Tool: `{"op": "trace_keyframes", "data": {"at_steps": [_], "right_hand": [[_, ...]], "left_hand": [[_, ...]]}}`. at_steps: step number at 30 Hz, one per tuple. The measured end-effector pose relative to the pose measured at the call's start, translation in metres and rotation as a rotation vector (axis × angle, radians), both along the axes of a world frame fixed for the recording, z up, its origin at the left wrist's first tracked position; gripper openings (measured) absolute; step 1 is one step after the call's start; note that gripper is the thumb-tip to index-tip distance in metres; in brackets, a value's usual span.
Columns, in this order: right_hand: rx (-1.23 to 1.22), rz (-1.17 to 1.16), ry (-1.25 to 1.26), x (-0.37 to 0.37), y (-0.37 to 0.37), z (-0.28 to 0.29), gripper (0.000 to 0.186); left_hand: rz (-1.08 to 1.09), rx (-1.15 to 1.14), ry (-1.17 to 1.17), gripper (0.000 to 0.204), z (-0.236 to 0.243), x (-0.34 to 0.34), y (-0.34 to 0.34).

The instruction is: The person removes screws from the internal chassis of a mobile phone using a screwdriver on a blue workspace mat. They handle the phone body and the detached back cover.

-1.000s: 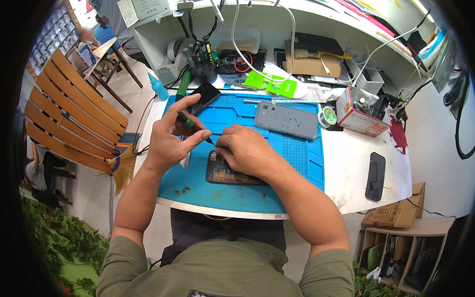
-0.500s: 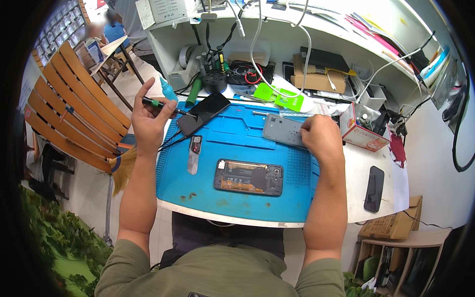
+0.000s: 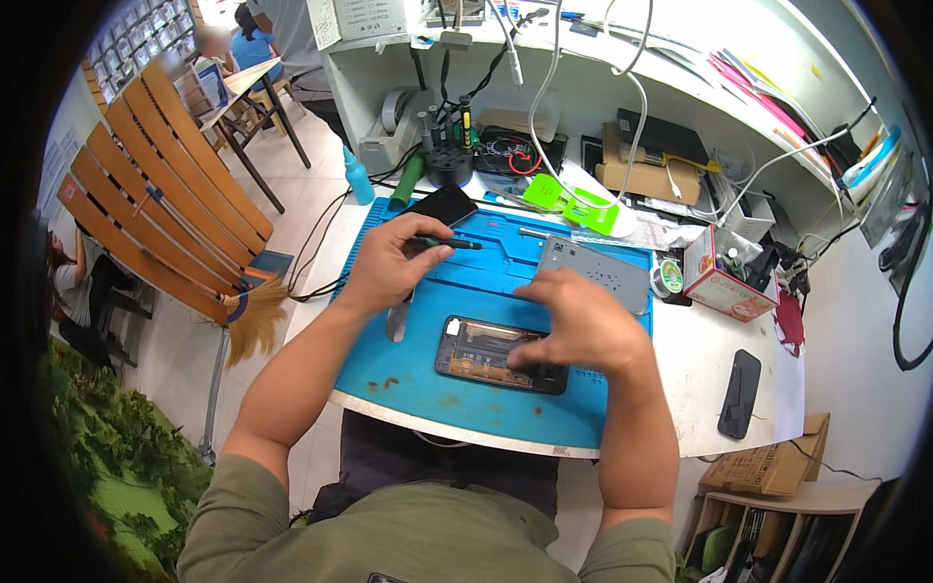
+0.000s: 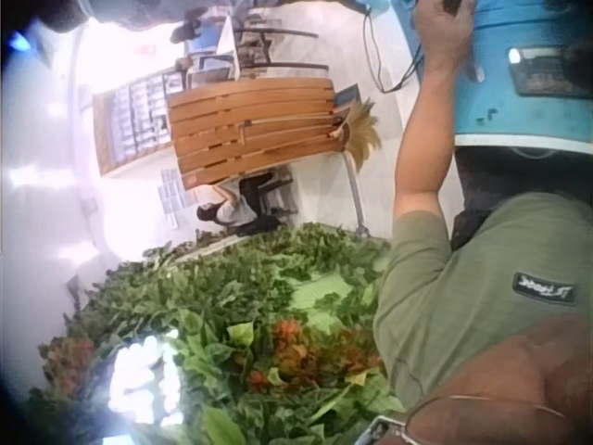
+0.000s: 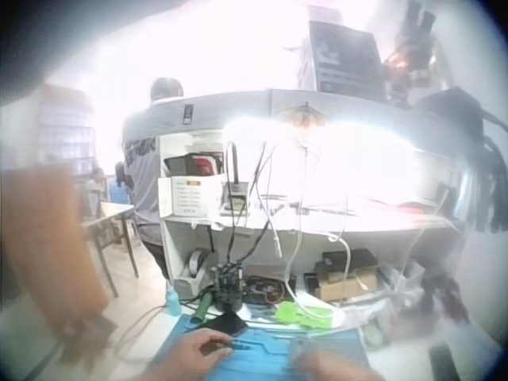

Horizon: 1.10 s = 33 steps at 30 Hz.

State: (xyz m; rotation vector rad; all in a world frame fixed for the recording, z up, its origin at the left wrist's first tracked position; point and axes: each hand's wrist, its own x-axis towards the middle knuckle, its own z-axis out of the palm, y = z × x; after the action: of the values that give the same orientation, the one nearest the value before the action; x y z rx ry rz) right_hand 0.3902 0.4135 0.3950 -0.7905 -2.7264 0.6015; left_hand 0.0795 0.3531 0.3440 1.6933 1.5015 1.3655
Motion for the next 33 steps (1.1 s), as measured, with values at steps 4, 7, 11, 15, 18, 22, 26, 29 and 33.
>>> {"op": "trace_keyframes", "data": {"at_steps": [4, 7, 11, 15, 18, 22, 26, 29, 33], "right_hand": [[-0.087, -0.005, -0.287, -0.016, -0.019, 0.000, 0.086], [-0.149, 0.013, -0.334, -0.022, -0.020, 0.004, 0.081], [-0.076, 0.066, -0.305, -0.017, -0.024, 0.002, 0.076], [-0.089, 0.060, -0.319, -0.023, -0.024, -0.001, 0.074], [-0.087, 0.046, -0.316, -0.024, -0.027, -0.004, 0.073], [-0.055, 0.044, -0.291, -0.023, -0.027, -0.009, 0.068], [-0.053, 0.053, -0.281, -0.023, -0.026, -0.010, 0.069], [-0.057, 0.051, -0.255, -0.022, -0.025, -0.014, 0.069], [-0.050, 0.052, -0.248, -0.023, -0.025, -0.014, 0.068]], "left_hand": [[-0.050, 0.048, 0.291, 0.021, -0.009, -0.003, 0.007], [-0.031, 0.132, 0.486, 0.024, -0.013, -0.005, 0.008], [-0.117, 0.278, 0.516, 0.036, 0.004, 0.007, -0.003], [-0.494, 0.118, 0.511, 0.057, 0.014, 0.023, -0.028], [-0.558, 0.065, 0.682, 0.072, 0.012, 0.035, -0.037], [-0.542, 0.104, 0.756, 0.071, 0.011, 0.041, -0.040], [-0.506, 0.132, 0.796, 0.067, 0.006, 0.046, -0.044], [-0.477, 0.179, 0.804, 0.062, 0.004, 0.051, -0.043], [-0.447, 0.244, 0.822, 0.057, 0.003, 0.054, -0.042]]}}
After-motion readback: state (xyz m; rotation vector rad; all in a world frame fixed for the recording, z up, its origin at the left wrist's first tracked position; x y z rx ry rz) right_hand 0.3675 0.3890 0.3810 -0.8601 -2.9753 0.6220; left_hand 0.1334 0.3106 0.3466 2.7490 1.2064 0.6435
